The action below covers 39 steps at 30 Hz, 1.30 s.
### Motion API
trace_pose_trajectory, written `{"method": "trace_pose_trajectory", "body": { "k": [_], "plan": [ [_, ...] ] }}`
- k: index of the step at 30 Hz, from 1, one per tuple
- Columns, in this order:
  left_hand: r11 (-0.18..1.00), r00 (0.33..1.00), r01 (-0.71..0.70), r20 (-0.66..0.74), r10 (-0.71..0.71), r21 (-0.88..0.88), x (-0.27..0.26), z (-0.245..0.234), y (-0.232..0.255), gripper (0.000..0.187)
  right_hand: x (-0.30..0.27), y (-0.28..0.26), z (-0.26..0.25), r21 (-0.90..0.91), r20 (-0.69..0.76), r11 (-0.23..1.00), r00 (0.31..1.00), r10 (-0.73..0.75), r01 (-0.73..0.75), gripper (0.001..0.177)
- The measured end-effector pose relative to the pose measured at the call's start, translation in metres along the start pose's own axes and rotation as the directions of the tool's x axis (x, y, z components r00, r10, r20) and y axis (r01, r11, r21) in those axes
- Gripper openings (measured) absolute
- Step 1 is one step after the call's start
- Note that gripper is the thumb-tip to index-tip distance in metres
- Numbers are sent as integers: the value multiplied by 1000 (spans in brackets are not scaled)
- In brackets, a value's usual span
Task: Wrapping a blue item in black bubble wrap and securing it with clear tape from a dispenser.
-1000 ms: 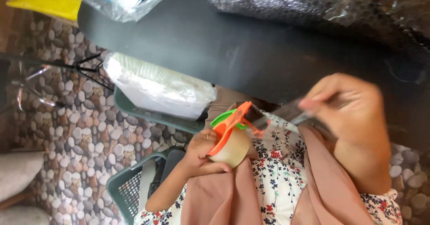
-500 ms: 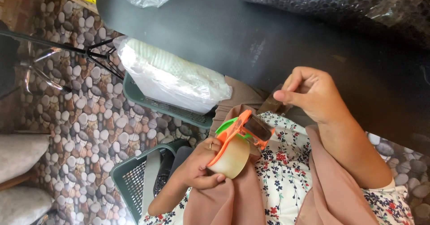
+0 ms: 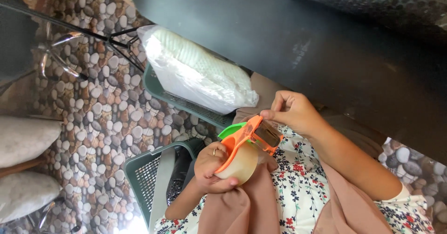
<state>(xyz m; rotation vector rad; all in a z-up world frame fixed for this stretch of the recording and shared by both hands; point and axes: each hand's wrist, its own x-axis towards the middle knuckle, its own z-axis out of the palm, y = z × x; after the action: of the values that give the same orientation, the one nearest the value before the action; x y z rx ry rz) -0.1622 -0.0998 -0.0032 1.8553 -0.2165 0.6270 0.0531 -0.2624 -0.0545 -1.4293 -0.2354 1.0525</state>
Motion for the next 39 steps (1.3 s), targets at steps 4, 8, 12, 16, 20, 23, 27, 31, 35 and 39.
{"method": "trace_pose_trajectory", "body": {
  "k": [4,8,12,16,20,23,27,31,35,39],
  "plan": [
    [979,991,-136,24,134,151,-24,-28,5,44,0,2,26,-375,-139,926,986,-97,38,42],
    [929,962,-269,16,274,253,-24,-62,12,46,0,-26,53,-482,-12,868,990,-139,116,21],
    [927,922,-204,-257,290,315,-15,-66,2,48,49,-68,57,-476,75,783,906,-417,400,13],
    [944,890,-106,-394,231,314,-81,-74,-66,49,113,-90,68,-538,150,689,860,-488,485,9],
    [967,752,169,-659,-1,191,-62,-43,-86,43,160,-89,70,-543,102,760,926,-363,357,11],
    [958,721,264,-683,-117,115,-54,-35,-104,38,179,-83,70,-739,53,602,917,-396,303,14],
    [935,752,349,-616,-236,68,-61,-24,-128,34,180,-77,74,-957,81,203,865,-495,205,25],
    [927,793,374,-530,-300,35,-70,-23,-135,36,156,-90,72,-972,83,124,787,-611,200,53],
    [955,880,271,-433,-197,116,-67,-15,-140,44,118,-78,78,-746,250,362,738,-626,559,30],
    [959,925,203,-360,-122,199,-74,-4,-147,41,89,-57,86,-776,311,317,768,-560,545,30]
  ]
}}
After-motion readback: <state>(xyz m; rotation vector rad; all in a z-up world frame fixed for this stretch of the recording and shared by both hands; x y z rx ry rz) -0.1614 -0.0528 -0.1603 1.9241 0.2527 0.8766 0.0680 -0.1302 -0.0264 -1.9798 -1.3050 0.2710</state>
